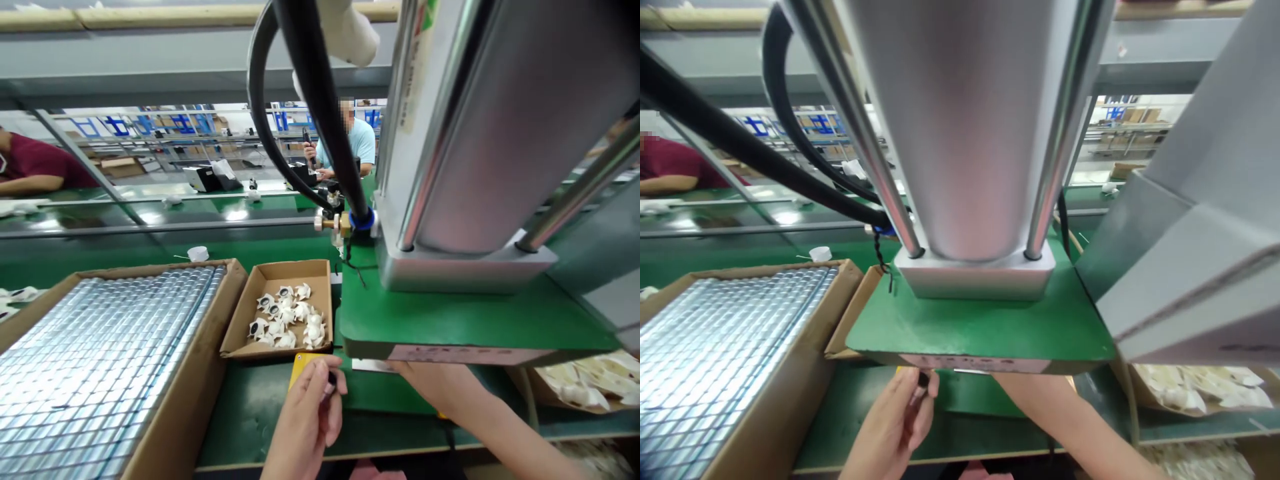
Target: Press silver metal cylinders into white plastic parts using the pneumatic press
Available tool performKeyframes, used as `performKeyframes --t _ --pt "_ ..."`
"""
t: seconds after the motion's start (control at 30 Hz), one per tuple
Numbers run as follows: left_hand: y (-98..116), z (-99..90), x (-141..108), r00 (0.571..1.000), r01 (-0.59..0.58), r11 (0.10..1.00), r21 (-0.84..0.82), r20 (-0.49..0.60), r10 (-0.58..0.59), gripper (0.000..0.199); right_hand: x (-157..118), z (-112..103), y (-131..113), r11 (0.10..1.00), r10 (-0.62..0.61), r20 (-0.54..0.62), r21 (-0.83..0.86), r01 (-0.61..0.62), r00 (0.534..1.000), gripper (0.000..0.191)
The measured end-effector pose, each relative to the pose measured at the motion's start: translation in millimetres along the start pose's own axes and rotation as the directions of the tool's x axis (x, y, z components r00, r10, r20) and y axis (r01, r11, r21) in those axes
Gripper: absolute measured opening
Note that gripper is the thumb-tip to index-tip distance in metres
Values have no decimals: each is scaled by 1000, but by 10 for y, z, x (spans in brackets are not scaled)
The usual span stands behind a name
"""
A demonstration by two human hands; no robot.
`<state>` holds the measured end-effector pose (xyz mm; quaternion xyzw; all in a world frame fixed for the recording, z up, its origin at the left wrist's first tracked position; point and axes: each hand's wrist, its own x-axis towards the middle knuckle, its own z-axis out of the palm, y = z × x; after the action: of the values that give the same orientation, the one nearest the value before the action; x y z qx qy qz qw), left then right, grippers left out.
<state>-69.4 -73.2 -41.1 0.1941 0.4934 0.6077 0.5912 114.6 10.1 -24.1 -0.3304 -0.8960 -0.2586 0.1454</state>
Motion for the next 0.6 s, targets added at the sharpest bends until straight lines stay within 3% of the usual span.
performKeyframes --t 0.2,0.43,0.5,0.6 --pt "-11 -11 21 995 -47 982 184 -81 63 42 -156 225 -131 945 178 -67 290 -151 982 25" --pt "-46 -136 44 995 -99 946 307 0 104 31 -206 348 -32 981 97 -130 178 -73 987 35" --pt "-51 -160 30 995 -96 945 312 13 97 28 -224 388 -35 980 147 -152 160 -123 977 41" --pt "-55 -164 18 996 -83 953 292 4 86 29 -265 473 -66 918 263 -85 328 -222 961 41"
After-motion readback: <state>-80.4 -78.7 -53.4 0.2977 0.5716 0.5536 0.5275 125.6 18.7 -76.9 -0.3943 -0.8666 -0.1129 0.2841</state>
